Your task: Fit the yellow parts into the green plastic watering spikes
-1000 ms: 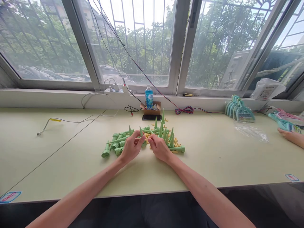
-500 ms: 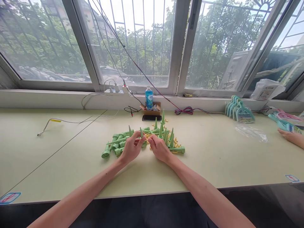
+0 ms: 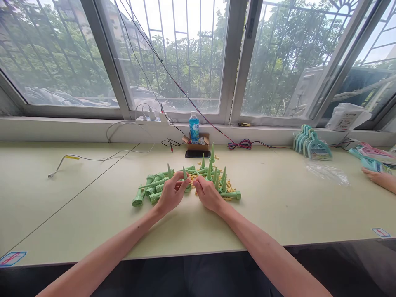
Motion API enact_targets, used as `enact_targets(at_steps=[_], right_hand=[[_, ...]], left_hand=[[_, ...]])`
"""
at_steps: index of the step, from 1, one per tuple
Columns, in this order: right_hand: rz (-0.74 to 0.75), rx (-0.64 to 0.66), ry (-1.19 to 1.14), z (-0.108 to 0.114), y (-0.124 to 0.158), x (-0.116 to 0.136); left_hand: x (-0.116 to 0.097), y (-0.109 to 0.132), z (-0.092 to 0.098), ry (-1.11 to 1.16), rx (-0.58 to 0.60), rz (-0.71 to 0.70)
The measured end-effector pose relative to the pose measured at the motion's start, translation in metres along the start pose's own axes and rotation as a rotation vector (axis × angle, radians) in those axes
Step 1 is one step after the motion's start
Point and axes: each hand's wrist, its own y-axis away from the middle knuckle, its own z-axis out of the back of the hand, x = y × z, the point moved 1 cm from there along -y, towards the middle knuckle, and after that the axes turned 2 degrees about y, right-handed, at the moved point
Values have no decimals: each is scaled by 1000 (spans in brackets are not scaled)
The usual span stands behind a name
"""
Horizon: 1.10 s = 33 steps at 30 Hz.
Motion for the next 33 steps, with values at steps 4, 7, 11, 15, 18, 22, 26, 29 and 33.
enact_targets(at_steps=[4, 7, 11, 15, 18, 22, 26, 29, 33], right_hand=[[6, 3, -1, 0, 0, 0], [9, 2, 0, 0, 0, 0], [6, 3, 8, 0, 0, -1], [13, -9, 42, -1, 0, -3], [14, -10, 51, -1, 0, -3], [9, -9, 58, 0, 0, -2], [7, -5, 63, 1, 0, 0], [8, -5, 66, 1, 0, 1], [5, -7, 77, 0, 0, -1]], left_hand=[[0, 0, 0, -2, 3, -5], [0, 1, 0, 0, 3, 0], [-1, 1, 0, -5, 5, 8], [-1, 1, 0, -11, 9, 10], [-1, 1, 0, -17, 9, 12], [0, 1, 0, -17, 5, 7], [0, 1, 0, -34, 2, 7], [-1, 1, 0, -33, 4, 6], [-3, 1, 0, -26, 1, 4]])
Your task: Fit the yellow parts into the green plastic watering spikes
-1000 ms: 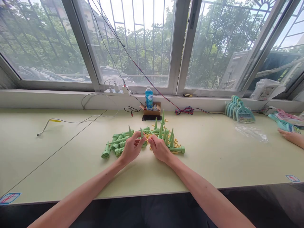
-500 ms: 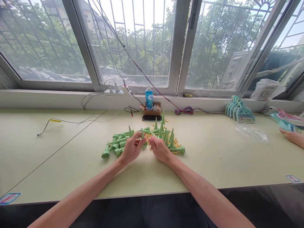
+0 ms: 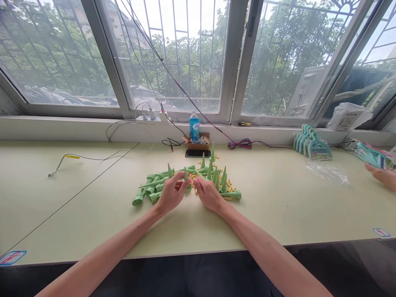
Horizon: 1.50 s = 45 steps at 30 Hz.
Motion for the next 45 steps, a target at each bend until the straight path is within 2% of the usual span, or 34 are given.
enact_targets(at_steps=[45], right_hand=[[-5, -23, -45, -3, -2, -4]], left_hand=[[2, 1, 1, -24, 14, -21]])
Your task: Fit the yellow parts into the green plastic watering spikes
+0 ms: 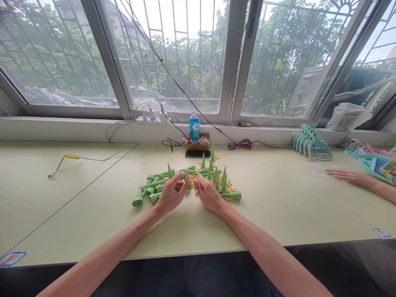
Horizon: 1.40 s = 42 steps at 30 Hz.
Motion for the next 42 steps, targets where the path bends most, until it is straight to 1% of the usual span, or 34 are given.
enact_targets(at_steps=[5, 10, 14, 18, 21, 28, 32, 36, 42], right_hand=[[0, -15, -29, -2, 1, 0], [-9, -14, -73, -4, 1, -3], [-27, -5, -118, -5, 1, -5], [-4, -20, -82, -2, 1, -1], [-3, -14, -64, 0, 1, 3], [-16, 26, -114, 3, 2, 9], [-1, 27, -85, 3, 3, 9], [-2, 4, -45, 3, 2, 7], [18, -48, 19, 2, 1, 3]], left_hand=[[2, 0, 0, -48, -30, -107], [3, 0, 0, -55, -28, -124], [5, 1, 0, -42, -6, -94], [5, 1, -1, -23, -4, -42], [4, 0, -1, 8, -17, 3], [3, -3, 1, 124, -72, 93], [2, -3, 1, 143, -49, 98], [1, -3, 1, 124, -28, 71], [4, 1, -1, 60, 64, 4]])
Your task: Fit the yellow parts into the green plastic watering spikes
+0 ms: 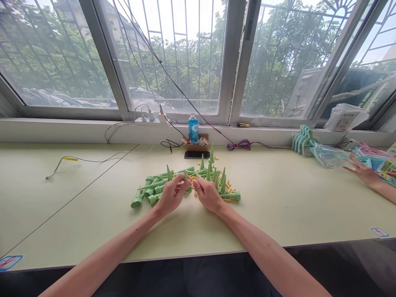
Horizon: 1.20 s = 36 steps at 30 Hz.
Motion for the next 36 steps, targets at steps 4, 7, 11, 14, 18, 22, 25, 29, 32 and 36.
enact_targets(at_steps=[4, 7, 11, 14, 18, 22, 25, 29, 32, 36], right_hand=[[-7, -2, 38, -1, 0, 1], [-14, -5, 36, -1, 0, 1], [-11, -19, 28, -2, 0, 0], [-18, -31, -6, -1, 0, 0], [-39, -5, -97, 0, 1, 6], [-25, 17, -137, 2, 1, 9], [-20, 17, -143, 1, 1, 8], [-27, 13, -138, 0, 0, 6], [-40, 23, -137, 0, 0, 5], [-32, 28, -115, -1, 0, 4]], left_hand=[[1, 2, 1, -27, 36, -28], [1, 2, 2, -31, 55, -48], [2, 2, 1, -36, 37, -40], [1, 0, 0, -33, 11, -21], [-1, -2, 1, 43, -14, 5], [0, -2, 2, 104, -33, 47], [1, -2, 1, 113, -34, 70], [1, -1, 1, 105, -29, 79], [1, -1, 2, 101, -25, 78], [2, -1, 2, 111, -24, 77]])
